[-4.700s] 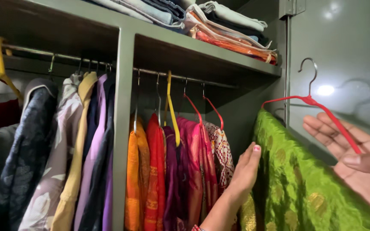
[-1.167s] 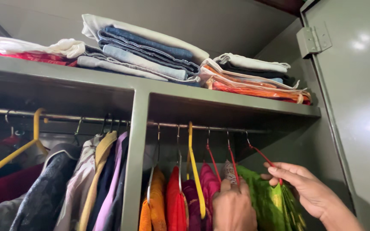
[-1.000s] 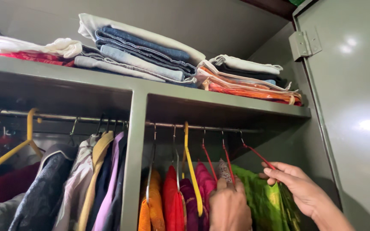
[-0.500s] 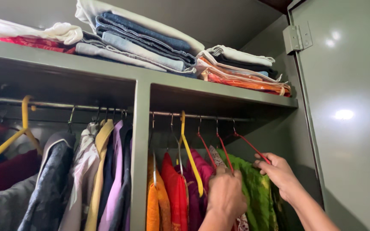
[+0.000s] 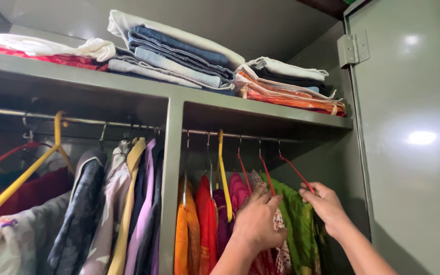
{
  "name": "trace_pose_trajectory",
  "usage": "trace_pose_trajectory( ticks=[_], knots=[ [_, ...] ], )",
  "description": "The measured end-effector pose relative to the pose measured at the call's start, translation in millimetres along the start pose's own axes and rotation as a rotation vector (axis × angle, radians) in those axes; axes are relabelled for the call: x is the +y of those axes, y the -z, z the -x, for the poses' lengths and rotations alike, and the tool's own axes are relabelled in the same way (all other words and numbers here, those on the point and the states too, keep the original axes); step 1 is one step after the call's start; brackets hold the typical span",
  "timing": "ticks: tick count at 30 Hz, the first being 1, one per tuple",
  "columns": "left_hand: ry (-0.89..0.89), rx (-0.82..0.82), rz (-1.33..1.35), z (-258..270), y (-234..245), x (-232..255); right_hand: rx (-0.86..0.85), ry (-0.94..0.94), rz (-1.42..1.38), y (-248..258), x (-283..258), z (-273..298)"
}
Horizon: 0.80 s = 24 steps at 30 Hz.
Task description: The person takes folded garments from a bed, places each on a hanger, and hangs them in a metal wardrobe. The person repeats this process for several colorful garments, moving between the bed and the wardrobe.
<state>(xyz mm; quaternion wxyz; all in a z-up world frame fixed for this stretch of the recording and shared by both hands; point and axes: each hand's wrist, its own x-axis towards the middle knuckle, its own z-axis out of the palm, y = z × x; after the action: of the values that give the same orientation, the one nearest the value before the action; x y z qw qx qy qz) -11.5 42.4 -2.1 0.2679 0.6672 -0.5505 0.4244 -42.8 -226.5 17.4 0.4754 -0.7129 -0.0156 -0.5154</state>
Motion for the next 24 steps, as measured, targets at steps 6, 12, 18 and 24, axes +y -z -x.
trace_pose_trajectory(
  ticks=[6,12,18,24],
  knots=[
    [0.081,0.010,0.063,14.2,5.6,30.1,-0.089,-0.220,0.019,21.8,-41.8,35.9],
    [0.241,0.050,0.082,24.7,10.4,66.3,-0.141,-0.207,0.012,44.6,-89.6,76.7],
    [0.397,0.165,0.250,21.7,27.3,115.2,-0.221,-0.034,-0.090,58.6,-130.2,112.9],
    [0.430,0.243,0.305,26.2,50.8,170.6,-0.256,0.048,-0.077,70.5,-173.6,160.6]
  ],
)
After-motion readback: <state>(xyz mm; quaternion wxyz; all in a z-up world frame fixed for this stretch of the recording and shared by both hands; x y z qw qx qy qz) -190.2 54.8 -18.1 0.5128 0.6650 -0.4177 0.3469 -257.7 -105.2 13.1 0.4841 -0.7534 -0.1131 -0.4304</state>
